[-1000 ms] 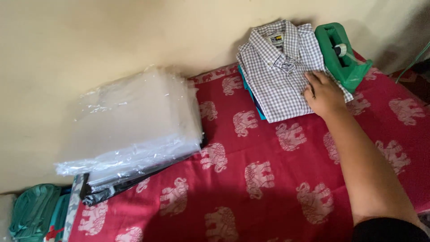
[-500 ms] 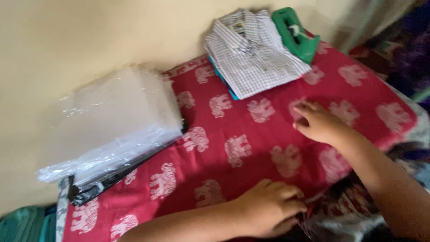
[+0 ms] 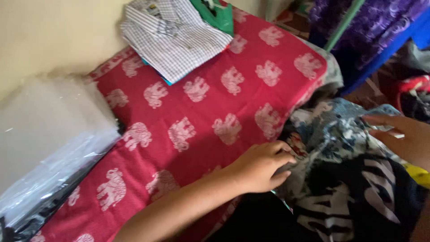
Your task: Folding a checkered shirt and a dark blue uniform top on a work surface.
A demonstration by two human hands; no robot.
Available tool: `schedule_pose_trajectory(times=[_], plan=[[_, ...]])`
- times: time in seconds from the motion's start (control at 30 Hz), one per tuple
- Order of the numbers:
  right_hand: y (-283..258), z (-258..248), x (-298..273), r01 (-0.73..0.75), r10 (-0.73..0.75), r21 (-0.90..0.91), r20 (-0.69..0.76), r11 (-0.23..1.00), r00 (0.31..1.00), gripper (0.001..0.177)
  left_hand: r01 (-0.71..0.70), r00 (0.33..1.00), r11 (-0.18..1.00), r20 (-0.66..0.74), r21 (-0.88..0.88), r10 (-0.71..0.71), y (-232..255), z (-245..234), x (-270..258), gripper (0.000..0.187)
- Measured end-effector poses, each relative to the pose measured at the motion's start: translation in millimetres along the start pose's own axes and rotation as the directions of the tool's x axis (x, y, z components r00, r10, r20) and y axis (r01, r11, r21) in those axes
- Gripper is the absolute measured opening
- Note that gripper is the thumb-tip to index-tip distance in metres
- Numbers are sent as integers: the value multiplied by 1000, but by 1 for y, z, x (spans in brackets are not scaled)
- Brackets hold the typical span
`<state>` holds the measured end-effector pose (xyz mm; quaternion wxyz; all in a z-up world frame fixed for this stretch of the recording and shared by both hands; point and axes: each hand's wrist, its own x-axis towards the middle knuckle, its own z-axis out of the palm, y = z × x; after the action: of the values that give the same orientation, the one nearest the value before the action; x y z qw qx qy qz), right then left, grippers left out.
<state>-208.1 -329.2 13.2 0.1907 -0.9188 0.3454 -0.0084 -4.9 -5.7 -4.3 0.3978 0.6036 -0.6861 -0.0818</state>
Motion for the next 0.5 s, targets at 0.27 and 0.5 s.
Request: schedule_pose_trajectory(times=[0.27,0.5], plan=[[0,31,1,-238,287,-169,391,956,875,97,290,849,948,422,130,-318,-17,53,22,45],[19,55,-21,-22,148,-397,290,917,945,36,259,915,965,306,48,-261,-57,84,-4,40]])
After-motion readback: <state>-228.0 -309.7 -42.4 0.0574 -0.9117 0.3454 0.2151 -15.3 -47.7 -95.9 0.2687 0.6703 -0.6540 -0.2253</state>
